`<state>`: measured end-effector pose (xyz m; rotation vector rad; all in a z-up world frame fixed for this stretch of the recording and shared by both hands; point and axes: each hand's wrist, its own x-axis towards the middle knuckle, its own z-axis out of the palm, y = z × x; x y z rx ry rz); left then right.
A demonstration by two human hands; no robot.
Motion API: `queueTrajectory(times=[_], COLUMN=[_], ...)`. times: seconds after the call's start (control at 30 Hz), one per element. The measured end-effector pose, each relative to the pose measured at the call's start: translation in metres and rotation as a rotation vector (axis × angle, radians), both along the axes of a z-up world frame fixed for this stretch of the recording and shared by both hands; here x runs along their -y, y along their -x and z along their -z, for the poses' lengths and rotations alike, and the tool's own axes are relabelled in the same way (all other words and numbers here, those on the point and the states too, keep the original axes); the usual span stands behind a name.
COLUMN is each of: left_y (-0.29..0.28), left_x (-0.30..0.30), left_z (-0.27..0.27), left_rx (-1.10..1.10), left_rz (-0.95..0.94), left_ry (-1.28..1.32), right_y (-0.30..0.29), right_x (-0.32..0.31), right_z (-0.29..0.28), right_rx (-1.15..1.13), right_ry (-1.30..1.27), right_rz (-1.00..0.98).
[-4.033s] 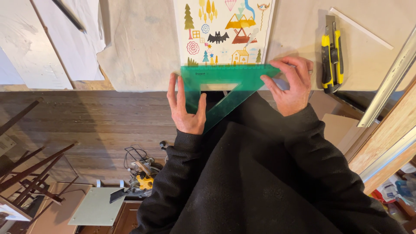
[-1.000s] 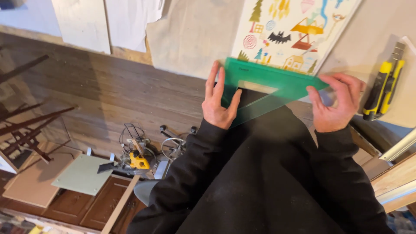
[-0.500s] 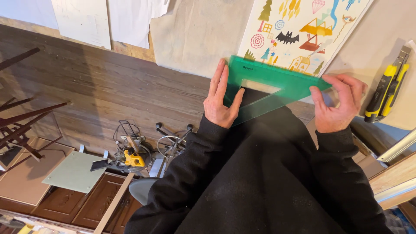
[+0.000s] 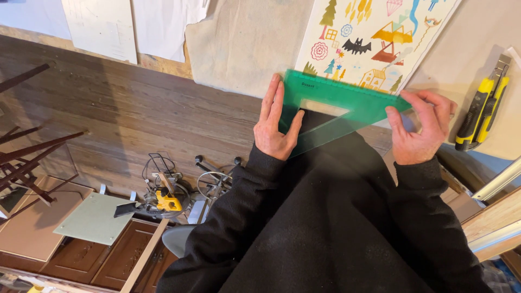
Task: Aligning and measuring an artwork print on a workbench for framing.
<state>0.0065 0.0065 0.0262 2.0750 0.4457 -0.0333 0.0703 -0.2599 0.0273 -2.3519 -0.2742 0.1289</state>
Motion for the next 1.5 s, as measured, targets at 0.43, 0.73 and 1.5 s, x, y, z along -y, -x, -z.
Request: queueTrajectory(times=[0.43,0.73,1.5], left_y=[0.0003,0.0021,0.0015], left_x=[0.0011,0.0011,0.0011], left_z=[0.0015,0.0035,0.0033], left_rx=[0.015,0.005,0.01], left_rz=[-0.004,0.008,0.006], left_ry=[-0.016,-0.029,-0.024], right_y=[0.0005,0.0019,0.0005], right_x=[0.0005,0.0023,0.0022], right_z=[0.0015,0.0042,0.0054], right_rx=[0.001,-0.014,-0.009], right_ry=[-0.015,-0.015,-0.022], right_rz=[-0.023,-0.013,-0.031])
